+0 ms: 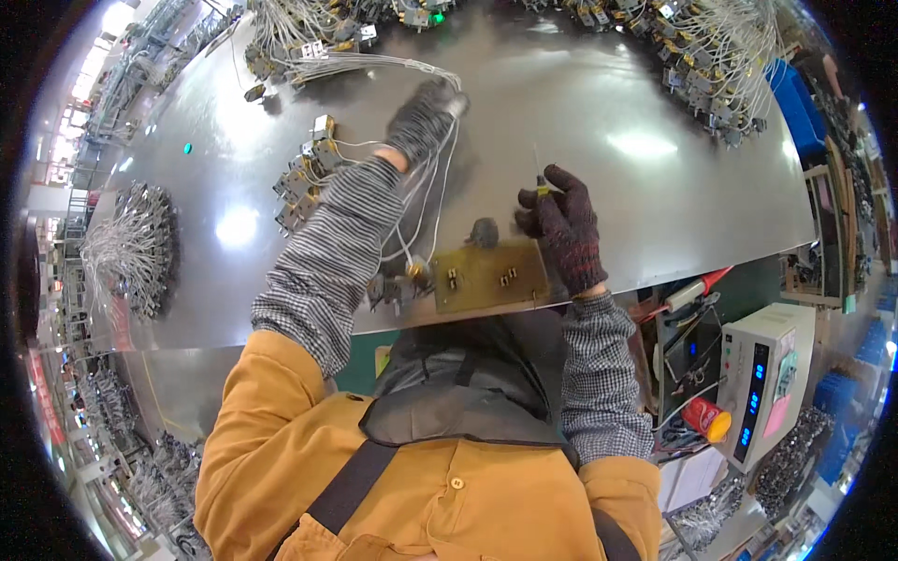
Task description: Assembling electrical wiring harnesses on a manual assembly jig.
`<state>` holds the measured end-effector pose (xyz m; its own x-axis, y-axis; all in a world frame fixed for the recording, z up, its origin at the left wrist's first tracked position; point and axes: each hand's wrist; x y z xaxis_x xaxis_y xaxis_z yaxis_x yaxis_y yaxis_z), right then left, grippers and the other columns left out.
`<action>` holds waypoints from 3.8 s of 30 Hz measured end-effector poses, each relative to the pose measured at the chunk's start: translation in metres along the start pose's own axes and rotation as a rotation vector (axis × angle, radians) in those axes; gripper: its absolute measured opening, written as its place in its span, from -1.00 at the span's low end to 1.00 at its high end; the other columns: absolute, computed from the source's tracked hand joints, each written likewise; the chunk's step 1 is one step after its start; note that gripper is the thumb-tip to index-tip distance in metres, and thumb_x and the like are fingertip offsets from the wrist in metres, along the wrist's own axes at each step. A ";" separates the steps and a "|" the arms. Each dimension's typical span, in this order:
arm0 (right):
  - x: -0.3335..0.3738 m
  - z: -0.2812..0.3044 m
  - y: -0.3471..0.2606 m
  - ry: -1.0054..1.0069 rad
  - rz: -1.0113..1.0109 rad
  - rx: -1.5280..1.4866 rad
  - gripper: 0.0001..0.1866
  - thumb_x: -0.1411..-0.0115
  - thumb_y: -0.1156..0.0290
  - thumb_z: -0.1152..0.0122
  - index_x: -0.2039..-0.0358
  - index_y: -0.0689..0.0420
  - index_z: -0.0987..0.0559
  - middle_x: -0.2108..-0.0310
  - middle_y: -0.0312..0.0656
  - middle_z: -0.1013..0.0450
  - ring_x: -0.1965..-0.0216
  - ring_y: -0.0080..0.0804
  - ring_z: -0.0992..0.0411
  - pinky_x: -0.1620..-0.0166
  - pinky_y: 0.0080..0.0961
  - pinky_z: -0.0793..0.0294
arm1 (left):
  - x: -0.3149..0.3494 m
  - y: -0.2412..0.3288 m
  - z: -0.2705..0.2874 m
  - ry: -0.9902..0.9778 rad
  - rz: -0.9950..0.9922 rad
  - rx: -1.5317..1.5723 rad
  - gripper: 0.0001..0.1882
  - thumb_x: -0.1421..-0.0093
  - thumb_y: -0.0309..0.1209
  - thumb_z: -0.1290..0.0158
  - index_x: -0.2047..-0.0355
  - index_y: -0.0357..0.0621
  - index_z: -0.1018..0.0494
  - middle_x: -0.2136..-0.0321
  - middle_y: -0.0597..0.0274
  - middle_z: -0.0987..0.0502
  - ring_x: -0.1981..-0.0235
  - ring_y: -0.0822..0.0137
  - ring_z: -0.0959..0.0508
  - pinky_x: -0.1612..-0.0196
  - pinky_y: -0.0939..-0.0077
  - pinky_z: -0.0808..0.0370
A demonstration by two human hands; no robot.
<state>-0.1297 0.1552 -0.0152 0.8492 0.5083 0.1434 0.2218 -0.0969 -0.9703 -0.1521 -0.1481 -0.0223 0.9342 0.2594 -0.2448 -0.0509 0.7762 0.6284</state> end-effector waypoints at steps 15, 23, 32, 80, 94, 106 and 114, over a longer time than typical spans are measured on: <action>0.090 -0.042 0.021 -0.074 -0.088 0.217 -0.60 -0.45 0.44 -0.08 -0.26 0.18 -0.41 0.03 -0.09 -0.58 0.17 -0.44 -0.60 0.12 -0.47 -0.64 | 0.191 0.105 0.043 -0.341 0.135 -0.588 -0.29 0.00 0.19 -0.36 -0.02 -0.01 -0.58 0.20 0.05 -0.65 0.13 0.03 -0.65 0.02 0.09 -0.52; 0.082 -0.046 0.028 -0.155 0.095 0.594 -0.63 -0.39 0.49 -0.17 -0.19 0.19 -0.49 0.01 -0.04 -0.59 0.02 -0.25 -0.60 -0.08 -0.34 -0.56 | 0.216 0.071 0.033 0.167 0.109 -0.112 -0.36 0.01 -0.01 -0.44 0.00 -0.08 -0.56 0.22 0.05 -0.61 0.24 0.07 -0.66 0.11 0.10 -0.55; 0.073 -0.037 0.046 -0.130 0.282 0.706 -0.66 -0.43 0.44 -0.08 -0.18 0.17 -0.49 0.05 -0.08 -0.60 0.00 -0.23 -0.61 -0.06 -0.35 -0.57 | 0.225 0.083 0.025 -0.093 -0.064 0.218 -0.47 -0.19 -0.31 -0.41 -0.09 -0.24 -0.48 0.20 0.13 -0.58 0.15 0.34 -0.64 0.04 0.37 -0.63; 0.111 -0.043 -0.020 -0.178 0.333 1.106 -0.86 -0.33 0.45 -0.22 0.13 0.08 -0.65 0.24 0.02 -0.63 0.20 0.09 -0.62 0.14 -0.12 -0.62 | 0.210 0.094 -0.004 -0.298 -0.117 -0.128 -0.42 0.11 -0.22 -0.45 0.09 -0.20 -0.57 0.23 -0.07 -0.58 0.15 -0.11 -0.61 0.04 0.06 -0.54; 0.125 -0.042 -0.002 -0.338 -0.098 0.358 -0.71 -0.37 0.41 -0.24 -0.07 0.18 -0.62 0.18 -0.04 -0.67 0.14 -0.27 -0.66 0.04 -0.41 -0.59 | 0.233 0.074 0.071 -0.260 -0.075 -0.080 -0.16 0.02 -0.21 -0.47 -0.29 -0.03 -0.42 -0.21 -0.07 -0.46 -0.17 -0.08 -0.49 -0.33 0.11 -0.38; 0.103 -0.039 0.019 -0.220 0.098 0.494 -0.64 -0.38 0.43 -0.19 -0.17 0.15 -0.59 0.04 -0.13 -0.64 0.13 -0.44 -0.57 0.05 -0.42 -0.59 | 0.239 0.059 0.072 -0.603 0.131 0.509 -0.31 -0.12 -0.42 -0.38 -0.28 -0.08 -0.44 -0.10 0.12 -0.57 -0.05 0.17 -0.62 -0.07 0.15 -0.60; 0.081 -0.022 0.011 -0.146 0.159 0.607 -0.64 -0.41 0.40 -0.16 -0.17 0.16 -0.60 0.02 -0.13 -0.62 0.15 -0.44 -0.57 0.17 -0.47 -0.60 | 0.218 0.069 0.061 -0.362 0.091 0.563 -0.48 -0.27 -0.30 -0.30 -0.18 -0.25 -0.49 0.05 0.07 -0.60 0.02 0.22 -0.62 -0.07 0.28 -0.57</action>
<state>-0.0480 0.1770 -0.0101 0.7661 0.6427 0.0021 -0.2482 0.2989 -0.9214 0.0697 -0.0725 0.0129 0.9993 0.0246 0.0288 -0.0351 0.3173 0.9477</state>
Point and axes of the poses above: each hand's wrist, its own x-axis away from the middle knuckle, its own z-axis out of the back of the hand, y = z × x
